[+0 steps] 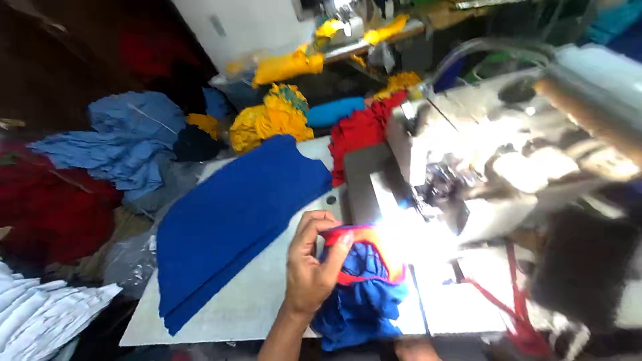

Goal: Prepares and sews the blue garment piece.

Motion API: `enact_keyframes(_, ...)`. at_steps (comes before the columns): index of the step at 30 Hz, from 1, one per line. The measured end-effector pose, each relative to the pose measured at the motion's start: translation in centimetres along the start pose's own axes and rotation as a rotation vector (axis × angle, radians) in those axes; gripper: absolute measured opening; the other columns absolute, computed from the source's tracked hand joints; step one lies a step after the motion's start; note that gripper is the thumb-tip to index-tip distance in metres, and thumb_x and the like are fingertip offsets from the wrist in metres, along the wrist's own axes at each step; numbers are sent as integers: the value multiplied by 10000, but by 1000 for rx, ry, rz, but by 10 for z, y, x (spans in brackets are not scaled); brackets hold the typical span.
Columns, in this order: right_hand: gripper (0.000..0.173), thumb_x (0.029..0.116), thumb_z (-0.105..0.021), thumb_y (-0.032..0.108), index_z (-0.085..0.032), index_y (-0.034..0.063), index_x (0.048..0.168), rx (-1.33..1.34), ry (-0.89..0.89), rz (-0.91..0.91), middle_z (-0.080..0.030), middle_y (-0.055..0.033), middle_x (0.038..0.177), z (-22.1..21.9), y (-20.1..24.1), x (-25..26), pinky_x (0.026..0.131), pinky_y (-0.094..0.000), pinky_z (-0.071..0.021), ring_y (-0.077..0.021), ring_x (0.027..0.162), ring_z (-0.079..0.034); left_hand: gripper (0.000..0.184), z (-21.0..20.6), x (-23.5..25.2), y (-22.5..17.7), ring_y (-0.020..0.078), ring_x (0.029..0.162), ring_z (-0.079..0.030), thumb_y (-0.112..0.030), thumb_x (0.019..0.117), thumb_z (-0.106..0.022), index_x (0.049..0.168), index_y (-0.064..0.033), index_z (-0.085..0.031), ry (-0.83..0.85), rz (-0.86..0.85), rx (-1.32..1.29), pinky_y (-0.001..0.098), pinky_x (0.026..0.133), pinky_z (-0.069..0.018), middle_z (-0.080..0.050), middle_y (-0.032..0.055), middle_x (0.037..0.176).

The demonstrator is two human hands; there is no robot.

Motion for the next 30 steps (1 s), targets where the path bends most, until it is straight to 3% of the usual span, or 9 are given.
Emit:
enact_keyframes(3, 317, 1032, -499, 100, -679, -82, 1219, 117, -39, -85, -662, -309, 1248, 39, 7, -7, 1036, -637, -459, -482, 1224, -611, 83, -2, -19, -15, -24, 825, -657, -223, 955, -683, 1034, -211, -661, 17, -20, 77, 154, 747, -577, -682, -126, 916)
enact_keyframes(6, 458, 1030, -599, 311, -652, -86, 1252, 670, 72, -358, -647, -307, 1259, 60, -17, -14, 1099, -577, -419, -437, 1242, -595, 154, -3, -37, -15, -29, 823, -674, -265, 947, -701, 1063, -170, -668, 53, 47, 156, 147, 749, -588, -703, -121, 916)
enact_keyframes(11, 238, 972, -638, 175, -762, -28, 960, 525, -625, -3, -745, -199, 905, 78, -9, -70, 830, -537, -594, -361, 888, -742, 113, 1, -56, -16, -56, 810, -680, -228, 971, -672, 988, -125, -714, 25, 100, 161, 125, 735, -582, -731, -125, 887)
enact_keyframes(14, 180, 1003, -638, 178, -751, 42, 970, 392, -1004, 205, -727, -116, 903, 115, 6, -110, 849, -353, -581, -222, 907, -711, 88, -5, -57, -27, -80, 856, -677, -156, 976, -662, 1008, -88, -708, 43, 100, 160, 121, 774, -578, -744, -122, 923)
enact_keyframes(18, 207, 1008, -644, 276, -660, 82, 1076, 187, -1340, 50, -617, -104, 998, 156, -10, -141, 934, -276, -501, -184, 1002, -608, 170, -17, -56, -33, -75, 893, -678, -130, 921, -714, 1012, 14, -713, 109, 91, 202, 122, 822, -566, -760, -28, 934)
enact_keyframes(21, 366, 1022, -583, 379, -688, 82, 1208, -43, -1343, -121, -660, -141, 1065, 174, -34, -133, 908, -394, -484, -284, 1009, -609, 159, -24, -55, -35, -66, 860, -684, -118, 909, -719, 966, 29, -736, 147, 80, 225, 116, 812, -557, -766, 15, 892)
enact_keyframes(26, 256, 977, -552, 231, -737, 73, 897, -124, -1258, -170, -691, -123, 899, 201, -38, -117, 727, -471, -524, -349, 888, -665, 134, -26, -54, -33, -28, 864, -606, -183, 888, -766, 920, -53, -766, 73, 34, 213, 96, 777, -500, -662, 20, 878)
enact_keyframes(28, 233, 990, -549, 191, -711, 33, 933, 166, -1228, -119, -694, -104, 930, 214, -35, -122, 804, -430, -528, -271, 931, -662, 123, -23, -52, -31, -17, 956, -603, -193, 912, -741, 924, -71, -738, 49, 31, 172, 106, 835, -511, -651, 16, 989)
enact_keyframes(30, 163, 1030, -500, 93, -647, 24, 1037, 815, -1093, -29, -692, 7, 938, 225, -33, -131, 802, -234, -565, -57, 885, -670, 123, -21, -51, -29, -9, 1009, -650, -183, 960, -678, 979, -63, -697, 51, 55, 101, 145, 878, -549, -707, 0, 1044)
Point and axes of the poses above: each hand's wrist, its own x-axis towards the middle knuckle, its own z-axis out of the back of the hand, y = z × x, the point moved 5 cm from there along x, towards the middle knuckle
